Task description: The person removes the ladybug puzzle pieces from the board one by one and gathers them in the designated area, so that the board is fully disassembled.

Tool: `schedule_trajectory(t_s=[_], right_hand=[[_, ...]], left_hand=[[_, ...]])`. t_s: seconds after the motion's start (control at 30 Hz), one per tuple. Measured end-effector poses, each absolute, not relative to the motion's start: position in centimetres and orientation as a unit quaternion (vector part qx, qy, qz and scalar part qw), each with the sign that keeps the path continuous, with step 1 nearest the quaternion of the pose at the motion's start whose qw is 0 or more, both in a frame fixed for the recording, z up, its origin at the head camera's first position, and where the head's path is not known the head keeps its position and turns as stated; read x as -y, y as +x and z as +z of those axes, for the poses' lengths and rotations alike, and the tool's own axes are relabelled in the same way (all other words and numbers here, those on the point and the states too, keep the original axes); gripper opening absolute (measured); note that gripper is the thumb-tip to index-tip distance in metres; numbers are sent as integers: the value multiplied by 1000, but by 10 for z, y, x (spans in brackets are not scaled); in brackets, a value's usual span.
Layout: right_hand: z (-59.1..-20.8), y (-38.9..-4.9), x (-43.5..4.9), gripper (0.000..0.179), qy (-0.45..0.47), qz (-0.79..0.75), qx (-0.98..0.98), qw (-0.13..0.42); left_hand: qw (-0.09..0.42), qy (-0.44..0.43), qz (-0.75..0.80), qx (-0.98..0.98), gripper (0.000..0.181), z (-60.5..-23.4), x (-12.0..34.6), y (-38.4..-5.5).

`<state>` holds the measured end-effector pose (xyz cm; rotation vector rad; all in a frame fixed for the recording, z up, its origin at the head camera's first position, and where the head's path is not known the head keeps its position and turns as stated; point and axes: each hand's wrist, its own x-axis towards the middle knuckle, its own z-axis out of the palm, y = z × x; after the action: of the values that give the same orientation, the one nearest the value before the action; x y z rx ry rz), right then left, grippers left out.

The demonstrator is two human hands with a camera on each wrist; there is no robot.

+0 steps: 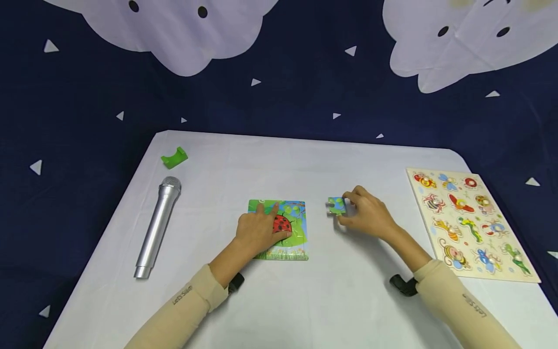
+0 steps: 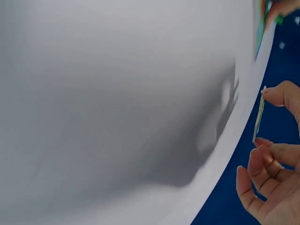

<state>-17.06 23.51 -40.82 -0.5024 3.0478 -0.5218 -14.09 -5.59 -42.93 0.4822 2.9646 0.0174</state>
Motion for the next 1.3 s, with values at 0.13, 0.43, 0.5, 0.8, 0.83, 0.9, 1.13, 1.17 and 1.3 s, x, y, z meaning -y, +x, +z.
schedule_trajectory(t_s=[0.13,0.43,0.5,0.8,0.83,0.9,1.13,1.17,1.3], right_hand=[[-408,-170,-278,54,-162,-137,-977,-6],[-416,-173,-326,59,-133,-138,-981,26],[-418,-174,-329,61,-130,-138,-981,32],[-421,-177,-331,62,-139,-143,-979,50],[-420,-177,-329,63,-143,-144,-978,48],[-417,-177,-321,66,-153,-148,-976,43],[-405,-178,-264,68,-207,-170,-962,44],[-404,-178,-255,69,-215,-174,-960,48],[-404,-178,-222,70,-245,-184,-950,58]], left_hand=[[72,159,7,-985,87,-429,58,-140],[73,151,10,-986,87,-429,62,-140],[74,150,12,-986,87,-429,62,-140],[72,158,17,-985,87,-429,63,-141],[72,159,25,-984,86,-429,64,-142],[77,157,47,-983,87,-427,68,-142],[84,125,85,-985,90,-419,92,-143],[83,122,84,-985,90,-419,95,-142],[78,119,83,-986,89,-418,103,-139]])
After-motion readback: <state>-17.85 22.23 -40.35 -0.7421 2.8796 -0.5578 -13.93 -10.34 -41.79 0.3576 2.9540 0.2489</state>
